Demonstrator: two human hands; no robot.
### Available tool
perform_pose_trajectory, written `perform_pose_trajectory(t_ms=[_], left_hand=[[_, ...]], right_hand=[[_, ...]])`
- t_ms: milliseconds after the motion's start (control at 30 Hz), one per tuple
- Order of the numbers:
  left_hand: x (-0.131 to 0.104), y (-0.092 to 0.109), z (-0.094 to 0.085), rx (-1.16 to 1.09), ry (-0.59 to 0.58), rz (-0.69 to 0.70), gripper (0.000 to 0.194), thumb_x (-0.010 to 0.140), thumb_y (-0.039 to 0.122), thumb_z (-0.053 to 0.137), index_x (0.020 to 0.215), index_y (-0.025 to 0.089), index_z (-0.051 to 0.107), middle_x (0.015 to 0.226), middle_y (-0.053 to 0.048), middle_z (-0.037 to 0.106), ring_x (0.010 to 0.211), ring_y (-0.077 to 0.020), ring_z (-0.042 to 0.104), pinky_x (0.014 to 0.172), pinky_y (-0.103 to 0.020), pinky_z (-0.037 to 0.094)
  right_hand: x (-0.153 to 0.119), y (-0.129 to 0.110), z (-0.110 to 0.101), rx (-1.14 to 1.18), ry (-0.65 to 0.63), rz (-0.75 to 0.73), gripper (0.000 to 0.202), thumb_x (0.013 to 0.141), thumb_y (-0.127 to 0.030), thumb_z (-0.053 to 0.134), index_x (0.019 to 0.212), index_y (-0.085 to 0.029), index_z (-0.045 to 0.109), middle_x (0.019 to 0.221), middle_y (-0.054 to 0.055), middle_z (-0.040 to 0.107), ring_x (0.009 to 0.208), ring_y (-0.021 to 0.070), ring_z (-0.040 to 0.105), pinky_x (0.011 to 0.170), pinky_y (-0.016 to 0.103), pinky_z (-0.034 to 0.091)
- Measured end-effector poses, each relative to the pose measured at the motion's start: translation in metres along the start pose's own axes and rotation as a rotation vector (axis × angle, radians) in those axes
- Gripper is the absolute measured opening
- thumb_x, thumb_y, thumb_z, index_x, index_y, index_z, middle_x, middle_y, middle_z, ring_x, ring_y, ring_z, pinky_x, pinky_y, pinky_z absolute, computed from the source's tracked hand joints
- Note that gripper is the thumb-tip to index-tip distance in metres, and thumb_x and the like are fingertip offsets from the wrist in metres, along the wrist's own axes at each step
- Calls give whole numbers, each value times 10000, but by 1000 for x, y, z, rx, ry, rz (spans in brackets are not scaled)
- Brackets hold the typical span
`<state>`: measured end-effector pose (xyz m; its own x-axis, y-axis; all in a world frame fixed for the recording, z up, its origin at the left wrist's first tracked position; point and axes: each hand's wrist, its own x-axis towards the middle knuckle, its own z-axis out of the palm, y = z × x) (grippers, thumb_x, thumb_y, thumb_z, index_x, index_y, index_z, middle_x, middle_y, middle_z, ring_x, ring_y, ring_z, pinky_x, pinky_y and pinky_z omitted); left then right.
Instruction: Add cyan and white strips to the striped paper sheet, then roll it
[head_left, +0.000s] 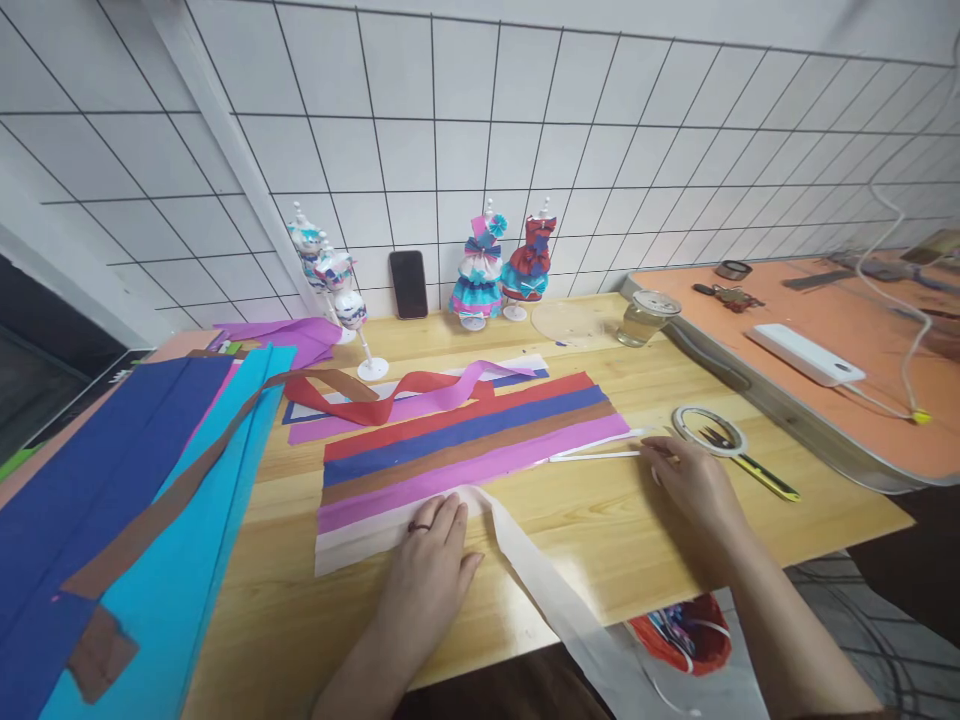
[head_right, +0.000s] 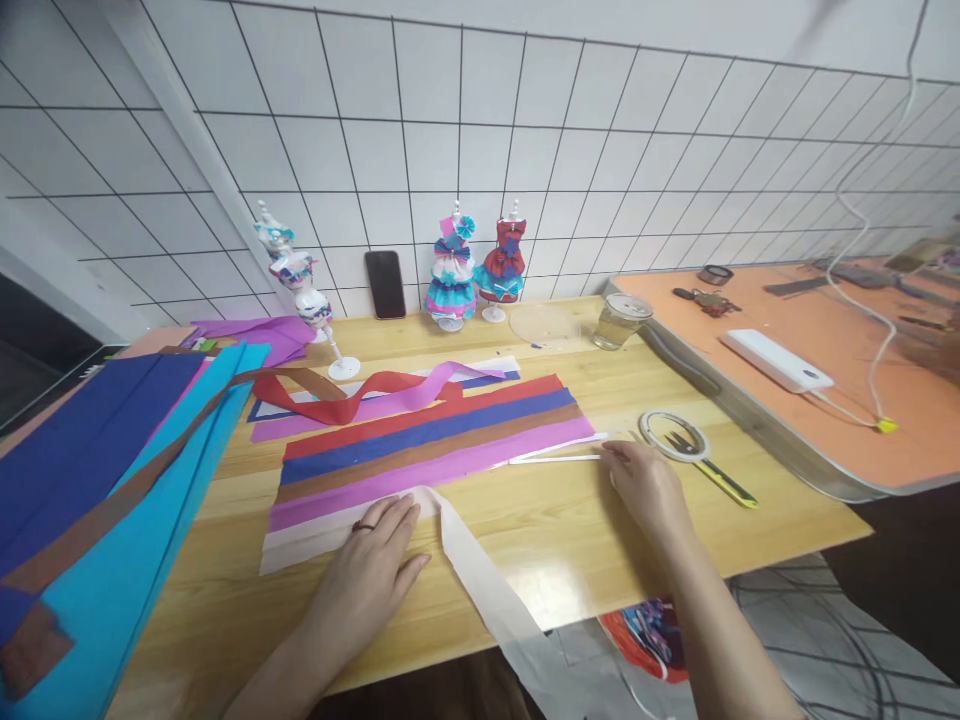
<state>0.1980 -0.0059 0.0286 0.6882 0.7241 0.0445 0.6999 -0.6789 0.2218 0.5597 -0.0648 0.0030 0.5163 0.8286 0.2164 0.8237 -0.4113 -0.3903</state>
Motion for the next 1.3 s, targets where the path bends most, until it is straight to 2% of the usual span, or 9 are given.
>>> perform_pose_trajectory(t_ms=[167,400,533,600,667,733,933,1067,1300], left_hand=[[0,-1,2,-10,-3,7,435,784,247,558,1187,96,499,1232,-110,526,1155,-268,430,964,-424,408],[-2,-1,2,-21,1,-3,430,785,257,558,1182,102,505,1236,-108,523,1155,-270,430,965,-430,406],[-2,-1,2,-24,-18,-13,441,783,256,560,1188,92,503,1249,-111,514,1159,-275,424,965,-430,405],[-2,0,2,-29,-15,-18,439,783,257,560,1187,93,505,1248,-110,515,1160,-273,423,966,-426,404],[-2,0,2,-33,-4,-21,433,784,259,560,1186,104,507,1246,-108,517,1159,-271,424,967,-426,401],[-3,0,2,-35,6,-17,437,785,269,560,1189,115,505,1248,-105,514,1161,-270,422,972,-426,394],[-6,-2,4,-49,53,-12,448,781,305,569,1185,123,502,1250,-103,505,1160,-253,418,982,-397,387],[-8,-2,6,-54,87,-11,458,787,328,560,1195,132,492,1256,-100,497,1156,-247,416,976,-391,390],[-8,-1,5,-70,55,-36,495,781,333,568,1215,111,482,1256,-100,496,1153,-261,411,976,-392,386]], right_hand=[[5,24,-7,-115,52,-3,310,782,-373,444,882,-171,658,781,90,670,703,231,594,595,314,422],[11,49,-9,-324,105,-74,275,823,-259,399,847,-155,652,864,137,658,816,246,574,731,345,404],[-3,22,-13,-377,177,-119,285,826,-270,422,937,-132,645,989,184,613,966,297,514,816,399,367],[-14,-9,-14,-367,350,-96,291,821,-305,447,989,-155,632,1076,176,575,1054,346,449,844,463,334],[-26,-47,-13,-218,362,-152,276,821,-312,459,1003,-178,618,1100,147,568,1059,331,456,876,473,322],[-38,-85,-9,78,191,-226,250,833,-330,453,962,-188,613,1007,128,611,956,274,535,849,417,380],[-66,-158,15,730,-722,-70,376,824,-469,466,1031,-172,565,926,76,634,830,190,582,720,304,466],[-68,-168,19,826,-924,41,516,780,-527,510,1111,-131,521,848,66,616,639,126,540,536,234,419],[-66,-165,10,828,-1176,17,384,737,-513,578,806,-136,596,603,-34,472,480,51,337,447,190,259]])
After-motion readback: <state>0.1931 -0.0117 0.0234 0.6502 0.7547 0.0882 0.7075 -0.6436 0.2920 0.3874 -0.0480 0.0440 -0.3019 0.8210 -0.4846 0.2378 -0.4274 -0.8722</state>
